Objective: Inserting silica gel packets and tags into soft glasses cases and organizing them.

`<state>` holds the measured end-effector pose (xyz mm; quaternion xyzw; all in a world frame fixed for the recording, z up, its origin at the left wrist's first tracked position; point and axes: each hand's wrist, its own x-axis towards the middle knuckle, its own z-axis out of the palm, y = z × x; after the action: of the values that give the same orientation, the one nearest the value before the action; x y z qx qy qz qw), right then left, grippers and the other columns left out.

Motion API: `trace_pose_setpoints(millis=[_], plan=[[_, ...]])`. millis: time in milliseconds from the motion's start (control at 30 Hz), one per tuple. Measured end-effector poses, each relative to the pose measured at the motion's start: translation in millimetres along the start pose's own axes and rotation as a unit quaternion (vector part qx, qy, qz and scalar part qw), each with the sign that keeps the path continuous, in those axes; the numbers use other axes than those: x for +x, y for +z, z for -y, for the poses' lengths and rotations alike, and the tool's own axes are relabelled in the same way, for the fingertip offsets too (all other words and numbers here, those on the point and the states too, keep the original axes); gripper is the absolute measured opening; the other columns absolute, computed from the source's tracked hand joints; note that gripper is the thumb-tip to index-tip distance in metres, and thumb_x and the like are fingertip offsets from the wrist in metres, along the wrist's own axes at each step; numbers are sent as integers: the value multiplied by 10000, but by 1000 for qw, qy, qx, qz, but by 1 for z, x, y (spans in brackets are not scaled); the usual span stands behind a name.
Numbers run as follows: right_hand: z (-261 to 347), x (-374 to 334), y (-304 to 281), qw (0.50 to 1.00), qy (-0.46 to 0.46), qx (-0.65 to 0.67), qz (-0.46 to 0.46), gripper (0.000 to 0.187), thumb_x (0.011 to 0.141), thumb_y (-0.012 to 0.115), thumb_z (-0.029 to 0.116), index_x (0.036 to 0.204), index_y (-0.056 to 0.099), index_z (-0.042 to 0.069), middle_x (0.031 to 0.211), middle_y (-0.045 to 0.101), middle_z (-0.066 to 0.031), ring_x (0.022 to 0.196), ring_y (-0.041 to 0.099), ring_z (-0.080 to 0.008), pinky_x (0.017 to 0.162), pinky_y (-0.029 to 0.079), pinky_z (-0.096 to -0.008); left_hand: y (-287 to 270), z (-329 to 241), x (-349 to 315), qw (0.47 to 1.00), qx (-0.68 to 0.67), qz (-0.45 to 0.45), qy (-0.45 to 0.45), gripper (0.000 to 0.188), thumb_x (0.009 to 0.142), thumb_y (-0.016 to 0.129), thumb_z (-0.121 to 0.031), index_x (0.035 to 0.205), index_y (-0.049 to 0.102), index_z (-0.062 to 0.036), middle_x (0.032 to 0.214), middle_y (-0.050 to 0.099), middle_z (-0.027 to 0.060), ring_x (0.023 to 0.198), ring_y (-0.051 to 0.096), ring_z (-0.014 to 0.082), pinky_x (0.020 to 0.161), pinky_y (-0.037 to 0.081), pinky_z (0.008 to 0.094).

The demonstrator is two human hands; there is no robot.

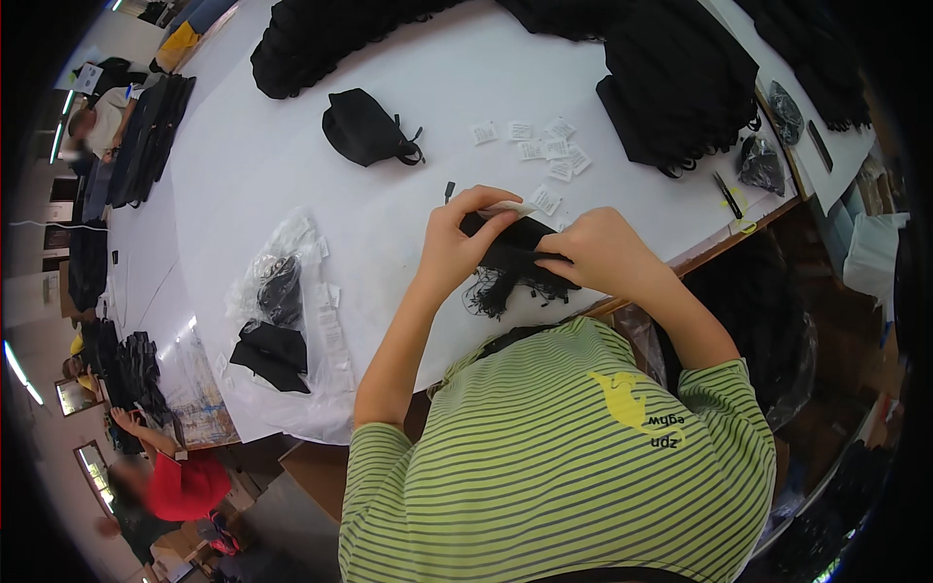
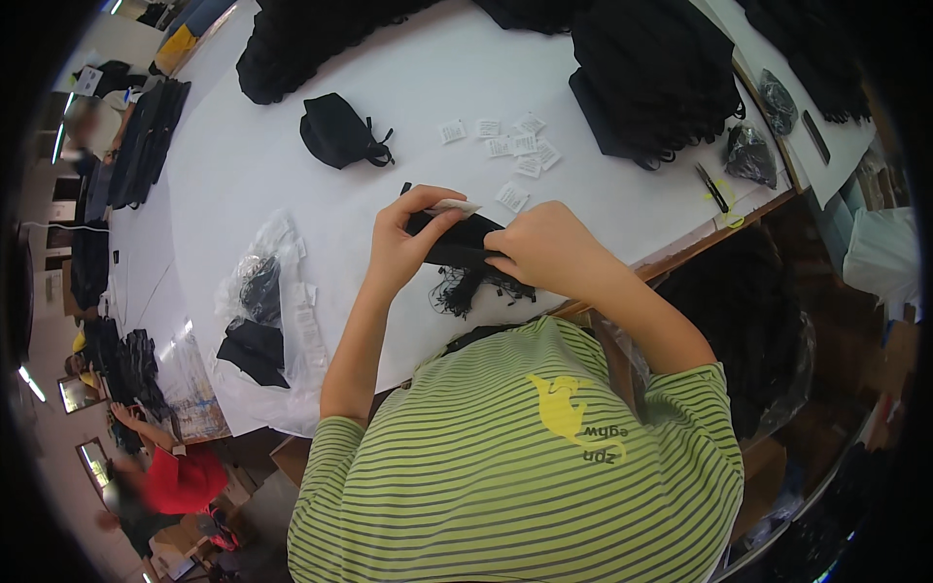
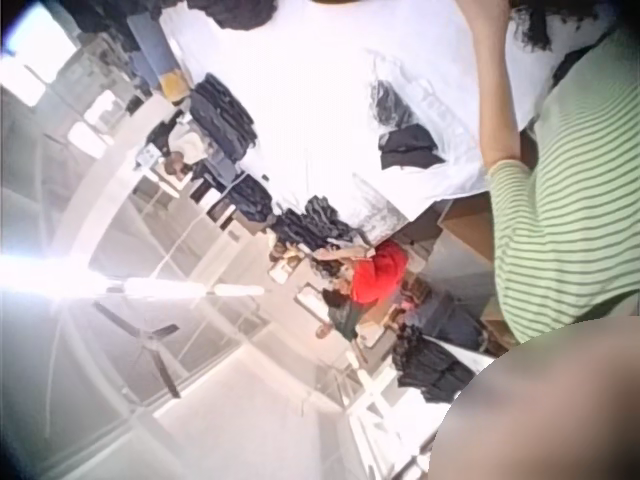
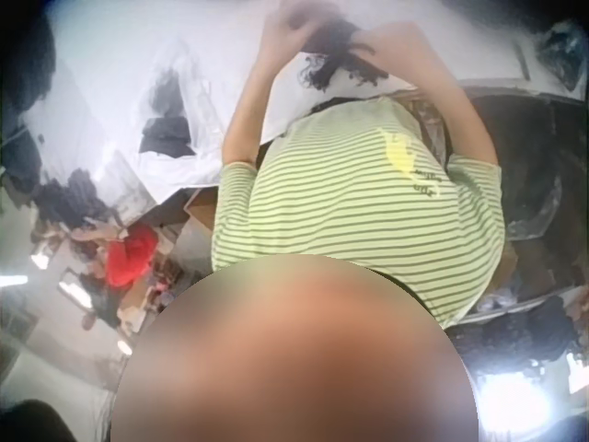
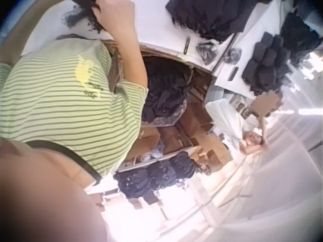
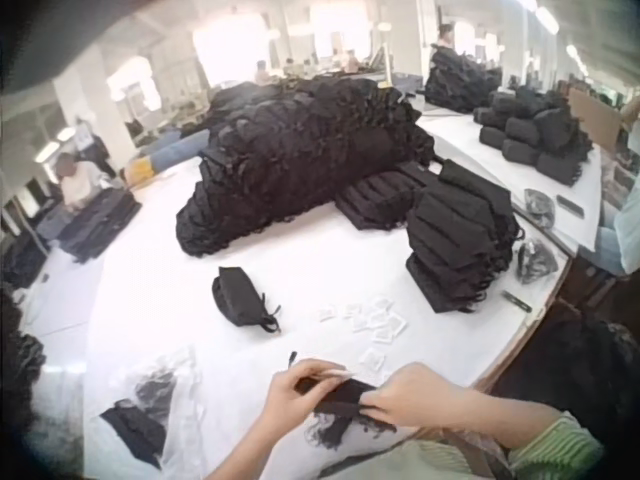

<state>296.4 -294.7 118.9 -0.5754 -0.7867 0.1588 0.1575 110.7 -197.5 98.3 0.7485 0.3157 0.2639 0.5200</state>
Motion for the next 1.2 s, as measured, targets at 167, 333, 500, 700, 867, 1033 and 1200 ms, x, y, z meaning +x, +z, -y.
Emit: trace_pose_setpoints(millis=[167, 333, 500, 700, 867, 1033, 1200], plan=[[1, 3, 8, 1000, -26, -9, -10, 121, 741, 698, 233, 781, 681, 120, 532, 561, -73, 492, 550, -262, 500, 423, -359, -8, 1, -3, 992, -81, -89, 24, 150, 851, 650, -130, 964, 675, -34, 917, 667, 36, 850, 586, 110, 775, 448, 241], [6, 2, 3, 996, -18, 15, -88, 126, 734, 715, 217, 792, 690, 109, 530, 562, -67, 484, 545, -255, 490, 414, -348, -37, 38, -2, 951, -181, -248, -23, 396, 885, 630, -233, 1199, 535, -11, 1174, 579, 93, 1067, 531, 173, 948, 390, 294], [17, 10, 10, 967, 1, 104, -233, 118, 750, 725, 179, 792, 692, 73, 510, 538, -61, 437, 496, -221, 445, 372, -307, -4, 69, -34, 851, -515, -80, -57, 705, 849, 660, -379, 1365, 333, -27, 1347, 446, 95, 1267, 402, 226, 1057, 316, 369], [36, 17, 42, 833, 201, 392, -335, 168, 924, 575, 207, 923, 613, 44, 461, 409, 26, 435, 310, -12, 421, 233, -213, 22, 14, -25, 779, -544, -272, -153, 467, 818, 686, -179, 1202, 481, -9, 1108, 567, 86, 1031, 564, 204, 878, 480, 347], [18, 8, 73, 799, 233, 519, -194, 243, 960, 512, 225, 898, 604, 9, 579, 499, 19, 519, 387, -30, 487, 316, -206, 18, 7, -28, 838, -469, -230, -158, 389, 788, 709, -135, 1096, 551, 43, 976, 628, 113, 853, 631, 197, 768, 521, 308], [14, 24, 35, 705, 168, 605, -329, 219, 945, 537, 186, 970, 640, -5, 867, 623, -14, 747, 531, -47, 688, 426, -198, 26, -6, -39, 888, -392, -95, -220, 401, 726, 758, -131, 1016, 593, 91, 920, 651, 140, 780, 645, 194, 721, 529, 294], [4, 26, 25, 779, 152, 415, -445, 98, 826, 673, 75, 913, 653, 35, 863, 646, -4, 751, 567, -65, 637, 407, -201, 27, -8, -46, 891, -375, -95, -238, 405, 718, 731, -82, 1042, 578, 107, 933, 648, 160, 785, 650, 204, 715, 536, 302]])
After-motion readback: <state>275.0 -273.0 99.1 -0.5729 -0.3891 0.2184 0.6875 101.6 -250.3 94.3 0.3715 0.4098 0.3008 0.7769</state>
